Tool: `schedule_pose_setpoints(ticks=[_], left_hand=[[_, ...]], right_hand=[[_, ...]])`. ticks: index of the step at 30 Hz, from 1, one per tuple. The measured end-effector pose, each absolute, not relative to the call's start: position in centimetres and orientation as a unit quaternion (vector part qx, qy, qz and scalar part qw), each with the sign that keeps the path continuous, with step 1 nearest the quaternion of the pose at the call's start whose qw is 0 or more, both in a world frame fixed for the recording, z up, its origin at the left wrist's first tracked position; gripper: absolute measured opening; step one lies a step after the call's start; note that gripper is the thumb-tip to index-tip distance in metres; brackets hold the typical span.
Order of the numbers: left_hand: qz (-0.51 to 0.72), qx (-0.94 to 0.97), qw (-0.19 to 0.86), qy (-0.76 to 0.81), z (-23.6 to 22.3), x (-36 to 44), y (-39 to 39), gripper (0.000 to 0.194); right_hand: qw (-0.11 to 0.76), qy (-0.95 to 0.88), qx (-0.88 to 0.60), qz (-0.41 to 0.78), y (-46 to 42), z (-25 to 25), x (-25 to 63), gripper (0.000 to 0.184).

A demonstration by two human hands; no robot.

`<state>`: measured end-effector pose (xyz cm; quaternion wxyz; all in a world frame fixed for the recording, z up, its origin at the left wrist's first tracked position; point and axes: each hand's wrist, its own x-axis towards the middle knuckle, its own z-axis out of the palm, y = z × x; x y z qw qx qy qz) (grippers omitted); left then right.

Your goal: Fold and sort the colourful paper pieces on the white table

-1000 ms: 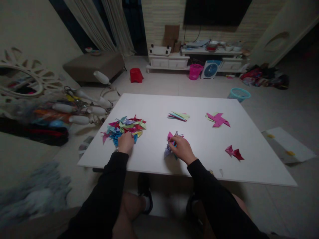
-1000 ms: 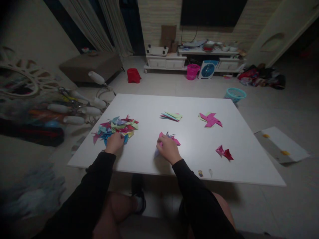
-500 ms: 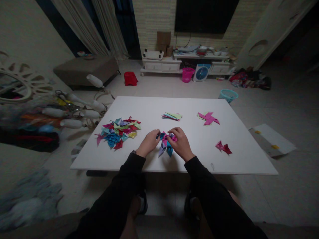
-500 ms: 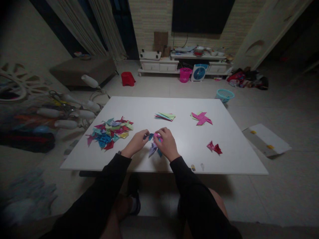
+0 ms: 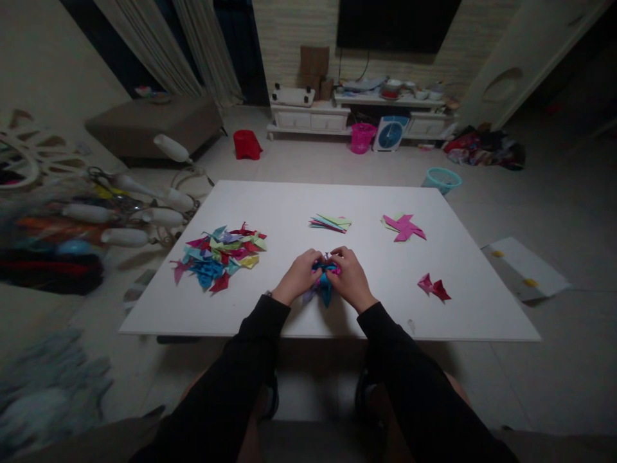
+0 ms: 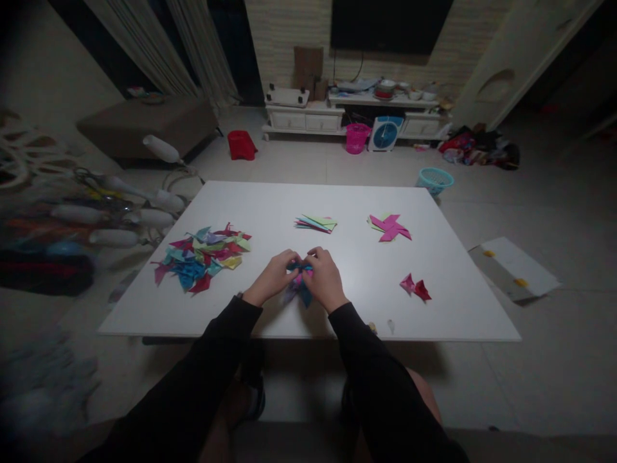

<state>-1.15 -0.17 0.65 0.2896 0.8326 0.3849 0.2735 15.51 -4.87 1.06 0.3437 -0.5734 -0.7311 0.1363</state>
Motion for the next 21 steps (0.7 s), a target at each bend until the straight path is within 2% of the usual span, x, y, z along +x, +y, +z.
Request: schedule_pose_setpoints(ticks=[10, 21], left_hand=[[0.282, 0.829, 0.305, 0.374, 0.4, -0.3, 0.7, 0.025], [0.284, 0.832, 0.301, 0.369, 0.6, -0.1, -0.8, 0.023]], right_hand=[[0.321, -0.721, -0.600, 0.132, -4.3, 1.0, 15.9, 0.017], [0.294, -0.737, -0.596, 0.123, -5.4, 0.9, 15.9, 0.015]])
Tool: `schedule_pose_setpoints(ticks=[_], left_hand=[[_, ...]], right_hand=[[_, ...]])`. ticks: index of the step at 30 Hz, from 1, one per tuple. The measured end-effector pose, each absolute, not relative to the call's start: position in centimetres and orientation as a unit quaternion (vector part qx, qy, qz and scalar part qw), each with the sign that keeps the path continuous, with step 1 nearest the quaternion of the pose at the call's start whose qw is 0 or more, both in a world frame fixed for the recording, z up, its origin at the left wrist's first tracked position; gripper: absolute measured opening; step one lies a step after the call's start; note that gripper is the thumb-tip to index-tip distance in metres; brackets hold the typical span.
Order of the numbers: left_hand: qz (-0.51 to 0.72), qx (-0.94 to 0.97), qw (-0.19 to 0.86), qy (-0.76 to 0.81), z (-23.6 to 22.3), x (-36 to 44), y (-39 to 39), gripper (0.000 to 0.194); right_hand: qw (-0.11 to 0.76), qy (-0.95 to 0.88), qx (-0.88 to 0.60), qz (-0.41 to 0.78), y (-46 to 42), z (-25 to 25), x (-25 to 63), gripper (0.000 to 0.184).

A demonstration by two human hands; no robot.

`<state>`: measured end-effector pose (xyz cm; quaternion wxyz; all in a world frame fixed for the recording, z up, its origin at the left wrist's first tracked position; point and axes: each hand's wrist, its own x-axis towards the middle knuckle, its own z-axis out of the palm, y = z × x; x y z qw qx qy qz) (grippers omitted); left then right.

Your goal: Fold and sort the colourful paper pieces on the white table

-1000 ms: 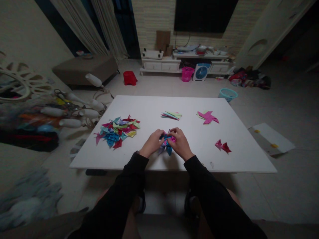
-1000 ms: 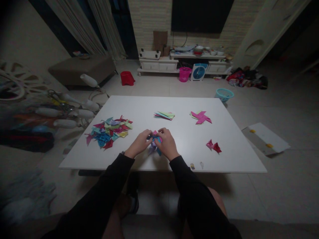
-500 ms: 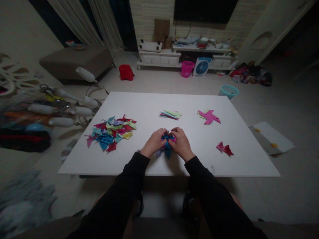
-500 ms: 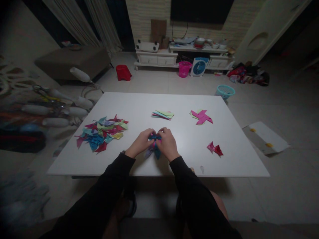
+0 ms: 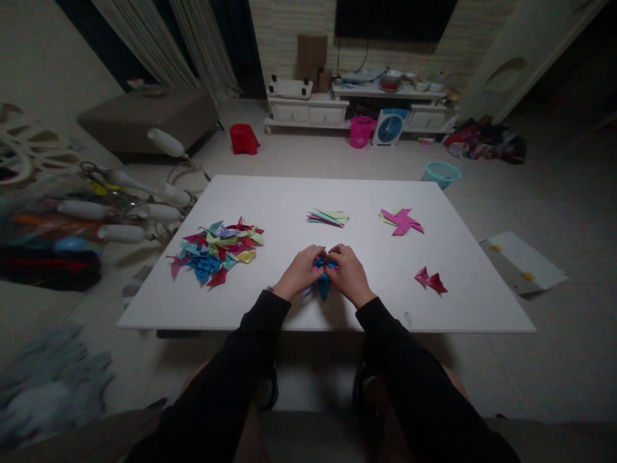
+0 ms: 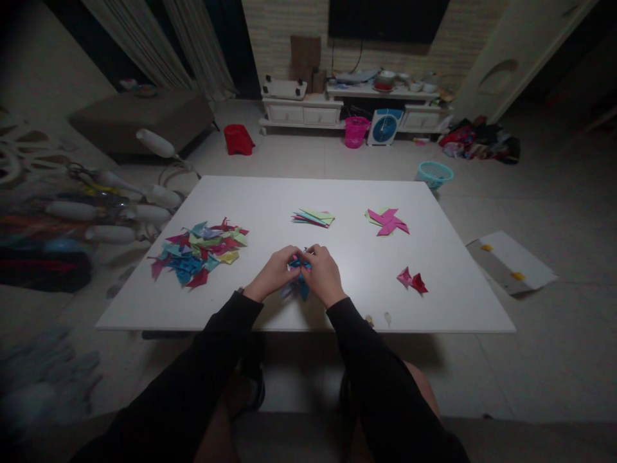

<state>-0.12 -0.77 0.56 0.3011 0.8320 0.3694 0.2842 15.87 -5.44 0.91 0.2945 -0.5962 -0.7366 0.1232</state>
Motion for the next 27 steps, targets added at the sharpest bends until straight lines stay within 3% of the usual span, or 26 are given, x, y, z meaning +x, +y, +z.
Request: schedule_pose_setpoints(ticks=[8, 16, 22, 27], left_hand=[[0.316, 0.817, 0.311, 0.369, 0.4, -0.1, 0.2, 0.027], [0.349, 0.738, 0.414, 0.402, 1.1, -0.1, 0.2, 0.047], [0.407, 0.615, 0.559, 0.379, 1.2, -0.3, -0.6, 0.038], [0.415, 0.585, 0.582, 0.384, 1.0, -0.6, -1.1, 0.037]], right_hand=[[0.300, -0.713, -0.620, 0.130, -4.4, 0.6, 16.4, 0.012], [0.393, -0.648, -0.627, 0.181, -3.7, 0.7, 16.2, 0.010], [0.502, -0.536, -0.596, 0.324, -3.8, 0.6, 15.6, 0.014], [0.522, -0.500, -0.585, 0.369, -3.9, 0.3, 15.2, 0.016]])
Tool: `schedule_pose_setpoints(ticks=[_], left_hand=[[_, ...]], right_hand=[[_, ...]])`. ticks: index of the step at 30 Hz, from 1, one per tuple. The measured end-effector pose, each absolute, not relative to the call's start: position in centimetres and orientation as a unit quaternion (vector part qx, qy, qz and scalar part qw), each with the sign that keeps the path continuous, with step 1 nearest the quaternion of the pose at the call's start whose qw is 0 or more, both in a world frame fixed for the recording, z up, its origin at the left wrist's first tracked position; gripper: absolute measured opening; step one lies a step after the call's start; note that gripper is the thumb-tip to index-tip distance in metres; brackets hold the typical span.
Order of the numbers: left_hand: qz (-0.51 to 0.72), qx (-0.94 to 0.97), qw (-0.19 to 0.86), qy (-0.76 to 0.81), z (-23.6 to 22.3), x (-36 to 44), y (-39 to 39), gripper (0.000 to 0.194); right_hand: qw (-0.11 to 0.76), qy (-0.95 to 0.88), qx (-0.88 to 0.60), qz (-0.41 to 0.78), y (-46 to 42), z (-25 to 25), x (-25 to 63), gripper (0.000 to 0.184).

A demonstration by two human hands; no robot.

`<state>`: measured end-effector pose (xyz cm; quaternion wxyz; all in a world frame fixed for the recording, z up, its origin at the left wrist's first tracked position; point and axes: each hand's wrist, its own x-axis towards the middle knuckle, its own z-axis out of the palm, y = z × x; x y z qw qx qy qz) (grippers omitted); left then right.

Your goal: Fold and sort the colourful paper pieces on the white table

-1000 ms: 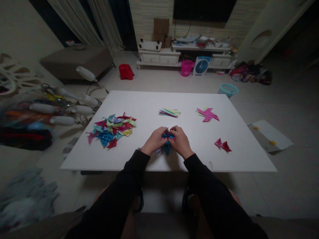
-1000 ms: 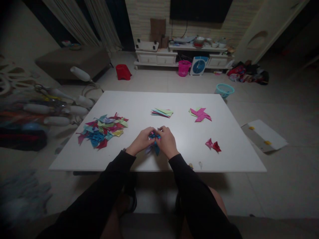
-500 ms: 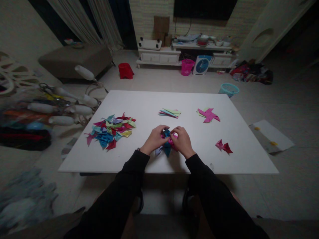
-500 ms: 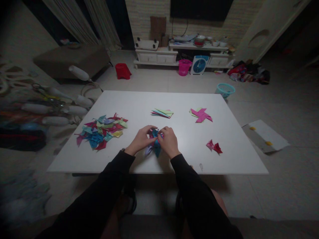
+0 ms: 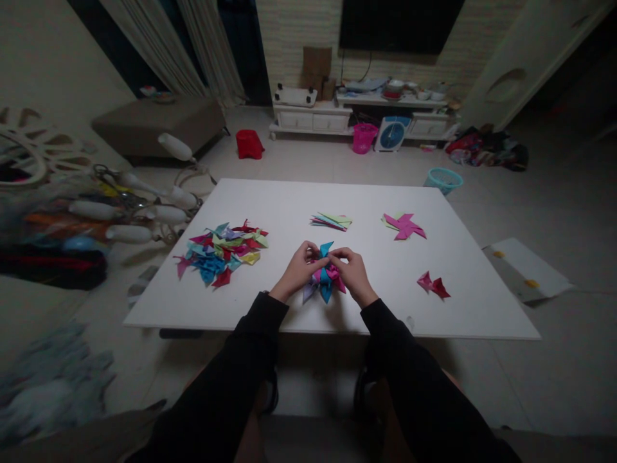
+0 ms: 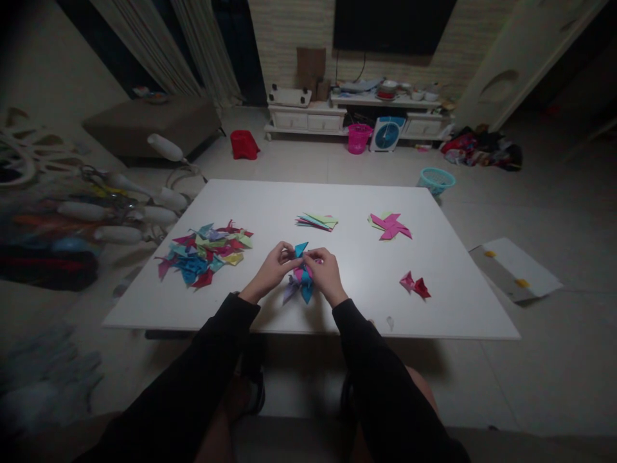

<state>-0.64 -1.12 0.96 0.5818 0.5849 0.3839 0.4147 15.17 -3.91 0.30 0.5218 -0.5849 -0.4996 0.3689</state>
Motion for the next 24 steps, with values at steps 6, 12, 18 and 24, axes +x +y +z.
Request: schedule_pose_setpoints(ticks=[6, 12, 18, 24], left_hand=[[0.415, 0.608, 0.557, 0.385, 1.5, -0.4, -0.3, 0.035], [0.431, 0.568, 0.583, 0.389, 1.0, 0.3, 0.6, 0.037], [0.446, 0.529, 0.605, 0.395, 1.1, 1.2, -0.1, 0.033], [0.452, 0.460, 0.657, 0.389, 1.3, 2.2, -1.4, 0.033]], right_hand=[[0.524, -0.491, -0.593, 0.364, -3.5, 0.2, 15.2, 0.015], [0.528, -0.483, -0.598, 0.360, -3.2, 0.6, 15.3, 0.019], [0.526, -0.490, -0.604, 0.344, -4.0, 1.7, 15.3, 0.018], [0.540, -0.480, -0.604, 0.337, -5.2, 2.3, 15.6, 0.019]])
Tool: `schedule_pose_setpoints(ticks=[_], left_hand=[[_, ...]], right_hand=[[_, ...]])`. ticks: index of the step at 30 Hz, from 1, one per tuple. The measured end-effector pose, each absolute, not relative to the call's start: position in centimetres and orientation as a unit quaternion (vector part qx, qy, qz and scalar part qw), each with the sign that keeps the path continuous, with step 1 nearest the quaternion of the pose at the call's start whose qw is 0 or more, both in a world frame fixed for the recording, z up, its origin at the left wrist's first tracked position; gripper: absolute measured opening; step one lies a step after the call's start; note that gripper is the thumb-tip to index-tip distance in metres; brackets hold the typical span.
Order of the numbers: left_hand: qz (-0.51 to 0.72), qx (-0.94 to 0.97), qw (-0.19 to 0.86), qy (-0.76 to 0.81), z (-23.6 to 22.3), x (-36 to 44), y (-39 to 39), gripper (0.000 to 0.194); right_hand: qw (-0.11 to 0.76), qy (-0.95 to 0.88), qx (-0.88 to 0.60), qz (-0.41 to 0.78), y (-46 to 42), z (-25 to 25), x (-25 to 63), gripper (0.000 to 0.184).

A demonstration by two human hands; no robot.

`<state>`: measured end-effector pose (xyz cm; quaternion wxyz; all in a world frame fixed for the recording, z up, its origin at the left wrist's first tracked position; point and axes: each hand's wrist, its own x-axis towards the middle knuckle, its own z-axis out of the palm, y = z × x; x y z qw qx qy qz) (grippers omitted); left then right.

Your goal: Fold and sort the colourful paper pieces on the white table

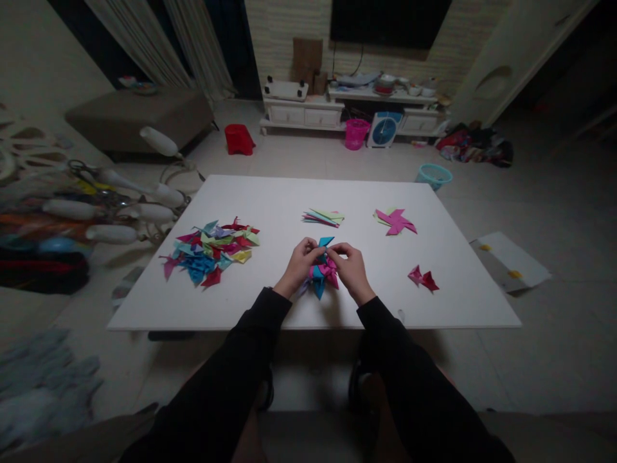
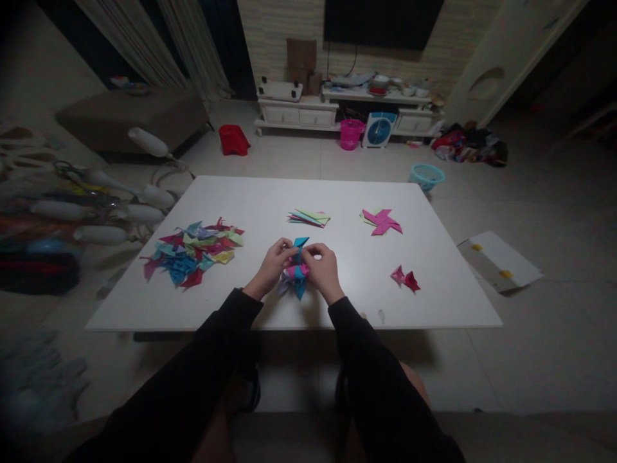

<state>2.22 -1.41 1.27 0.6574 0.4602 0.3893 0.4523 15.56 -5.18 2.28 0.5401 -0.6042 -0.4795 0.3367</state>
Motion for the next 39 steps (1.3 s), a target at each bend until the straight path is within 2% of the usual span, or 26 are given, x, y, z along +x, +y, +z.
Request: schedule_pose_setpoints(ticks=[8, 32, 36, 39], left_hand=[[0.458, 0.421, 0.682, 0.384, 1.3, 2.6, -2.0, 0.032], [0.432, 0.440, 0.672, 0.410, 0.6, 2.2, -1.3, 0.030], [0.417, 0.448, 0.669, 0.422, 1.2, 2.0, -1.2, 0.031], [0.410, 0.456, 0.661, 0.433, 1.7, 1.8, -1.1, 0.031]], right_hand=[[0.537, -0.484, -0.603, 0.338, -4.8, 1.9, 16.1, 0.020], [0.510, -0.516, -0.617, 0.306, -4.4, 1.4, 16.9, 0.017], [0.448, -0.575, -0.649, 0.218, -4.6, 1.4, 19.3, 0.015], [0.299, -0.632, -0.701, 0.138, -5.6, 1.5, 23.6, 0.015]])
